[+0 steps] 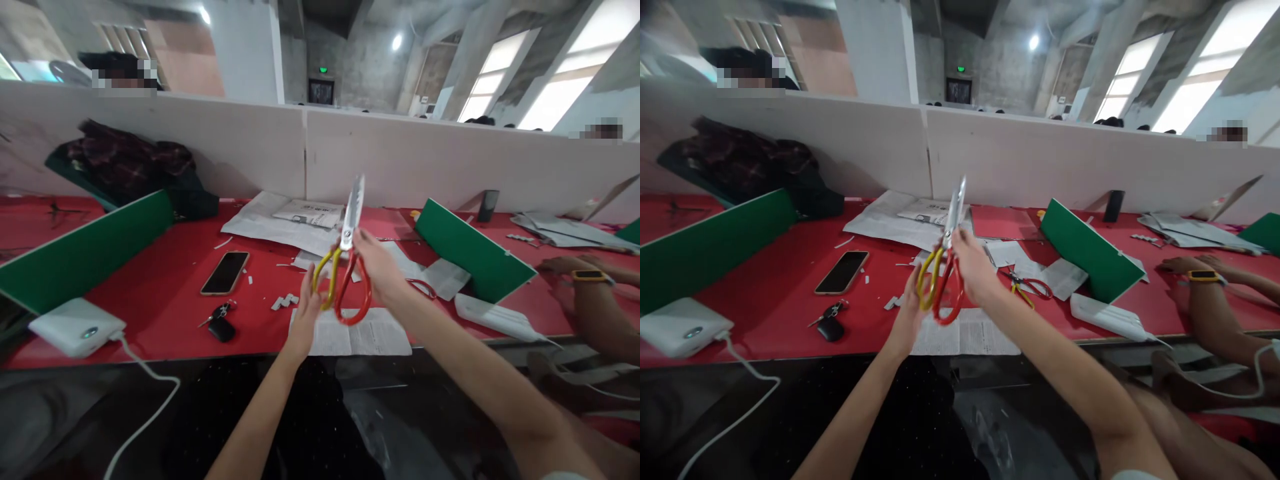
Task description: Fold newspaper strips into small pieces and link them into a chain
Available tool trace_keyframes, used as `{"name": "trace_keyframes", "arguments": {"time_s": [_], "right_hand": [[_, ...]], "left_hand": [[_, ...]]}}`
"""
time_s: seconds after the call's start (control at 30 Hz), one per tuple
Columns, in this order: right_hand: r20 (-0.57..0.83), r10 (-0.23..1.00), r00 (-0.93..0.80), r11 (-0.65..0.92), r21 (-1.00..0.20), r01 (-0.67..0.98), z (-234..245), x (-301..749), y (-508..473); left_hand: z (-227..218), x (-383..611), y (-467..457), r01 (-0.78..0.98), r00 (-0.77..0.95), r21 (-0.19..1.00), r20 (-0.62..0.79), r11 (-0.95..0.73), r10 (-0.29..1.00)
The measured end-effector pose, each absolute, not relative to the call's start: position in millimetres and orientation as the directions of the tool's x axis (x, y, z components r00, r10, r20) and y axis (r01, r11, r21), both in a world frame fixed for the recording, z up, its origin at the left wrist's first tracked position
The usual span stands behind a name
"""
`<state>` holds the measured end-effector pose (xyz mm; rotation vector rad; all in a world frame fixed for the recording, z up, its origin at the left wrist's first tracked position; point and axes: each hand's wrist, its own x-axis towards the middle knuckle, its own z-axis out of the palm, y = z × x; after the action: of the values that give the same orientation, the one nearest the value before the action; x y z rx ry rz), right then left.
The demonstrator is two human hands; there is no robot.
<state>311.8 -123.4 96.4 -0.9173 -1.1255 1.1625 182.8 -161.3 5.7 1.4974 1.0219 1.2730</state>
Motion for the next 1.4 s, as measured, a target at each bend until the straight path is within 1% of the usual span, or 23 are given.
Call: {"name": "trace_keyframes", "arguments": {"time_s": [0.07, 0.13, 0.2, 0.3, 0.37, 0.4, 0.43, 0.5, 0.53, 0.57, 0.63, 0.7, 0.77, 0.8, 0.9, 0.97, 1.0, 1.03, 1.1, 1.17, 1.2, 1.3, 1.4], "right_hand": [[0.151, 0.988, -0.012, 0.138, -0.931, -0.339, 81.2, 289.1, -141.5], [0.128, 0.992, 0.017, 0.124, -0.908, -0.401, 66.8, 278.3, -151.6], [0.09, 0.995, 0.043, 0.1, -0.885, -0.455, 53.8, 276.7, -156.2], [0.007, 0.996, 0.093, 0.056, -0.843, -0.535, 35.6, 283.8, -162.2], [-0.045, 0.987, 0.154, 0.051, -0.823, -0.566, 23.0, 291.0, -171.0], [-0.043, 0.984, 0.174, 0.064, -0.822, -0.566, 16.7, 295.3, -177.5], [-0.036, 0.987, 0.154, 0.055, -0.833, -0.55, 10.4, 300.1, -185.4], [-0.067, 0.996, 0.058, -0.029, -0.865, -0.5, -1.1, 311.9, -204.0], [-0.058, 0.998, 0.038, -0.032, -0.873, -0.486, -6.0, 318.9, -214.2], [-0.045, 0.998, 0.038, -0.021, -0.879, -0.477, -10.3, 326.4, -224.7], [-0.064, 0.997, 0.042, -0.039, -0.896, -0.442, -16.8, 341.1, -245.3], [-0.059, 0.998, 0.022, -0.046, -0.921, -0.386, -20.2, 352.9, -264.7], [-0.023, 0.999, 0.024, -0.013, -0.939, -0.342, -20.6, 360.4, -281.9], [-0.012, 0.998, 0.061, 0.009, -0.942, -0.335, -20.0, 363.2, -289.4], [-0.005, 0.979, 0.206, 0.064, -0.944, -0.324, -19.5, 374.4, -305.9], [-0.005, 0.971, 0.241, 0.065, -0.958, -0.281, -24.5, 389.2, -312.8], [-0.002, 0.972, 0.233, 0.054, -0.971, -0.234, -29.1, 398.9, -315.5], [-0.003, 0.976, 0.219, 0.033, -0.986, -0.162, -34.8, 409.1, -318.2], [0.023, 0.976, 0.215, 0.015, -0.999, 0.041, -47.2, 427.0, -323.8], [0.028, 0.975, 0.22, -0.02, -0.977, 0.214, -57.3, 435.5, -330.4], [0.018, 0.971, 0.239, -0.049, -0.961, 0.274, -60.9, 435.1, -334.0], [-0.017, 0.959, 0.281, -0.114, -0.937, 0.331, -68.5, 420.3, -344.1], [-0.022, 0.966, 0.258, -0.104, -0.947, 0.305, -80.0, 402.2, -350.7]], "left_hand": [[8.0, 176.1, -159.8, -0.131, 0.002, 0.986, 0.103, -0.101, 0.995], [10.9, 168.8, -158.0, -0.219, -0.137, 0.974, 0.033, -0.063, 0.99], [12.7, 164.3, -156.8, -0.291, -0.168, 0.955, 0.005, -0.055, 0.986], [10.6, 168.1, -157.6, -0.364, -0.082, 0.928, -0.115, 0.078, 0.99], [7.2, 176.3, -160.1, -0.356, -0.019, 0.92, -0.185, 0.166, 0.983], [5.5, 181.0, -161.8, -0.339, 0.014, 0.923, -0.19, 0.184, 0.982], [4.1, 185.5, -163.9, -0.319, 0.053, 0.928, -0.187, 0.194, 0.981], [1.7, 193.8, -169.4, -0.289, 0.154, 0.934, -0.173, 0.212, 0.973], [0.6, 197.8, -173.2, -0.276, 0.215, 0.934, -0.17, 0.227, 0.962], [-0.7, 202.0, -177.6, -0.263, 0.282, 0.933, -0.171, 0.247, 0.944], [-4.2, 211.4, -188.9, -0.219, 0.419, 0.932, -0.179, 0.29, 0.89], [-8.8, 222.3, -202.3, -0.157, 0.55, 0.928, -0.201, 0.337, 0.811], [-13.4, 232.9, -215.8, -0.115, 0.654, 0.926, -0.203, 0.361, 0.729], [-15.1, 237.0, -221.6, -0.105, 0.689, 0.936, -0.175, 0.336, 0.703], [-15.5, 240.8, -230.8, -0.046, 0.763, 0.99, -0.051, 0.132, 0.645], [-11.7, 235.1, -228.2, 0.084, 0.782, 0.996, -0.066, 0.0, 0.62], [-9.0, 230.1, -224.4, 0.153, 0.778, 0.987, -0.088, -0.051, 0.622], [-6.1, 224.1, -219.2, 0.216, 0.757, 0.966, -0.075, -0.141, 0.65], [-0.5, 210.1, -206.6, 0.333, 0.676, 0.889, 0.008, -0.315, 0.737], [3.4, 195.3, -193.9, 0.435, 0.598, 0.821, 0.045, -0.371, 0.801], [4.5, 188.1, -188.4, 0.493, 0.557, 0.776, 0.064, -0.392, 0.828], [6.5, 168.3, -176.6, 0.693, 0.456, 0.575, 0.119, -0.436, 0.882], [8.6, 150.7, -171.0, 0.853, 0.31, 0.418, 0.075, -0.312, 0.948]]}}
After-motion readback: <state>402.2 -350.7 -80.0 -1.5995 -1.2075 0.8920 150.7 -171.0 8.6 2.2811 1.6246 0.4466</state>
